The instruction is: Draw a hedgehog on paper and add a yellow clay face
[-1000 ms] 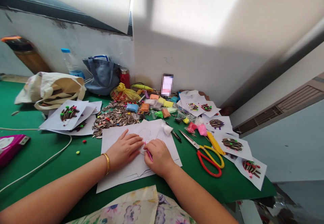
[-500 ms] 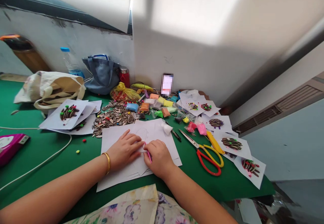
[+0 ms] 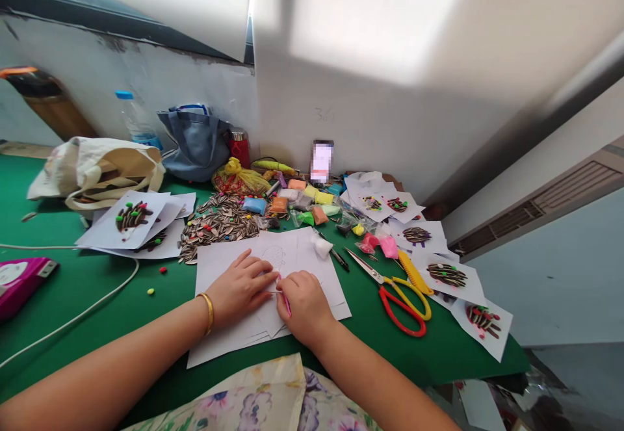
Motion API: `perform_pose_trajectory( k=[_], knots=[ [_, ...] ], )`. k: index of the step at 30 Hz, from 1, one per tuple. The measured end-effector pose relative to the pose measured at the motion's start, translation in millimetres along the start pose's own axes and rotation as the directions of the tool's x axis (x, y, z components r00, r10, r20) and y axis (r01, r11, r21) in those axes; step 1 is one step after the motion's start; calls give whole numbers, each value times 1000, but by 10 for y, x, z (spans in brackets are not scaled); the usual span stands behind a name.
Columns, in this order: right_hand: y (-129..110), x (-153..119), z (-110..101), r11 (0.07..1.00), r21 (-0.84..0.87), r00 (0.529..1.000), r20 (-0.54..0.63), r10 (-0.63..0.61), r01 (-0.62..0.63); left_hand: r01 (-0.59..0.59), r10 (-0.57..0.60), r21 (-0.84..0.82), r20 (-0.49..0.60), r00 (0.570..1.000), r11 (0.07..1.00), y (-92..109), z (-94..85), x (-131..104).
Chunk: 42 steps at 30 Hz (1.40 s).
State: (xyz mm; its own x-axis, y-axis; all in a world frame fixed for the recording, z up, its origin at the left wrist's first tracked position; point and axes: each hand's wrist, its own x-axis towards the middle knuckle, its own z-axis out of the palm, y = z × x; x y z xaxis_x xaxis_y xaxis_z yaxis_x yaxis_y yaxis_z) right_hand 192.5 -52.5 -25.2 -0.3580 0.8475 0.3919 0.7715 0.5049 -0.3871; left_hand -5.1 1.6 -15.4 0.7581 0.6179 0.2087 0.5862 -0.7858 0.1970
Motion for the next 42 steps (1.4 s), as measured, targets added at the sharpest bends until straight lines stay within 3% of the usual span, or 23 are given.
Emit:
perform_pose_trajectory(
  k=[16,26,42],
  knots=[
    [-30,-17,28,997,-8,997,11,-79,79,-2,2,0,-12,1000,1000,-7,13,-8],
    [67,7,-30,995,-30,995,-17,98,-99,-9,9,-8,-4,1000,1000,-11,12,-6],
    [92,23,-13,993,-26,993,20,116,-116,13,-13,3,-7,1000,1000,0,19,-18]
  ],
)
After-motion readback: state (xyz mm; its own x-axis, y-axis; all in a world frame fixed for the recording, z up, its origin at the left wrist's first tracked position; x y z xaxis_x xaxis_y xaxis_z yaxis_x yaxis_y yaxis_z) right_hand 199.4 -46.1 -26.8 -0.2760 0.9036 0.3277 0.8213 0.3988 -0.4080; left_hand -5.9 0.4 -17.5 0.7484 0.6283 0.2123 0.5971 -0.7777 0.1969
